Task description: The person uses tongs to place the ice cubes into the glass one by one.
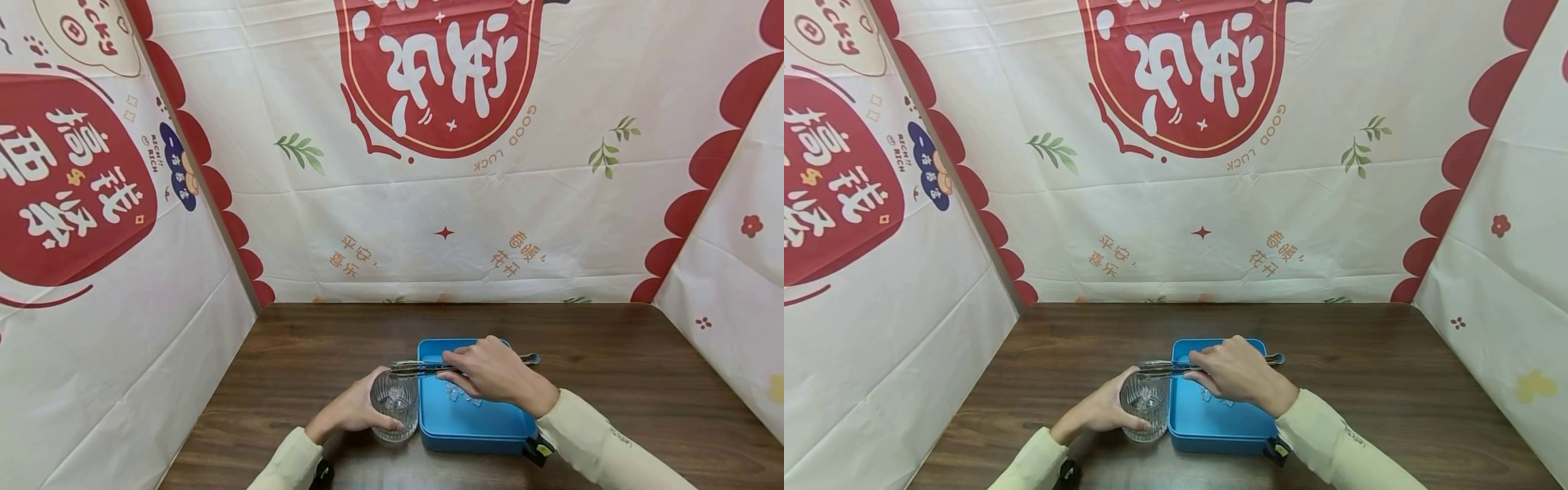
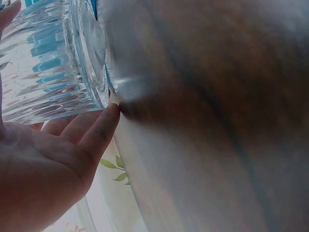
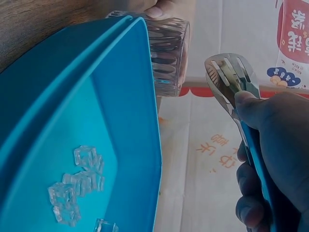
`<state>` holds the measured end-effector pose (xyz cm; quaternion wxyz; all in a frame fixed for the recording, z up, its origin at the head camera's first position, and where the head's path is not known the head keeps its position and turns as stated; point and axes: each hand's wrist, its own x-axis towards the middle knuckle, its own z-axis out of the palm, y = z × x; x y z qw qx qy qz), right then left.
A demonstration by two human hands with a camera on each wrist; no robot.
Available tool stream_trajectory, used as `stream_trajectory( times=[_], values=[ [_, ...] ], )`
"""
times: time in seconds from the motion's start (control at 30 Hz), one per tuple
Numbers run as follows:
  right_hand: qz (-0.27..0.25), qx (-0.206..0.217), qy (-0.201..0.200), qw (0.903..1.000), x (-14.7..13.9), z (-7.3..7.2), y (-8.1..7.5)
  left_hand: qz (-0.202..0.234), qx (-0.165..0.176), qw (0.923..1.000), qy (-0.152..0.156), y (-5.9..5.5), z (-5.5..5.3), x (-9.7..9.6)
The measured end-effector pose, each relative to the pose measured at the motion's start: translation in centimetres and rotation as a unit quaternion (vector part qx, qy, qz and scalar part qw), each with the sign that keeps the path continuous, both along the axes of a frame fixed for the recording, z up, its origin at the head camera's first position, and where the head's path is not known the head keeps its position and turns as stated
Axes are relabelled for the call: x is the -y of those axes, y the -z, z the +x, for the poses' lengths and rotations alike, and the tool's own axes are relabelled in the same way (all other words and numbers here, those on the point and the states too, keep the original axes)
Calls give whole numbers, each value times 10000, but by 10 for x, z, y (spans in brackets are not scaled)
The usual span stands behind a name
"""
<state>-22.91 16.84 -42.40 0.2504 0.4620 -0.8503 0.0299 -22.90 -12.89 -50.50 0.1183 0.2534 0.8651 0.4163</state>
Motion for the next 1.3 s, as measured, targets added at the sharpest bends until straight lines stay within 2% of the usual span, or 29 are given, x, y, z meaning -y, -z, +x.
stream_trajectory(
  times=[0.17,0.47,0.7,1.13,1.3],
  values=[
    [54,-49,82,9999,0,0,0,-66,21,10000,-2,0,-1,0],
    [90,52,303,9995,-2,0,1,65,9,9999,93,-1,-1,0],
    [-34,-206,450,9988,-7,-1,4,62,83,9999,137,-2,-2,1],
    [129,-57,944,9954,-15,1,2,157,90,9997,169,-1,-1,1],
    [-2,49,1051,9944,-20,1,1,92,50,9998,172,0,-1,2]
  ],
)
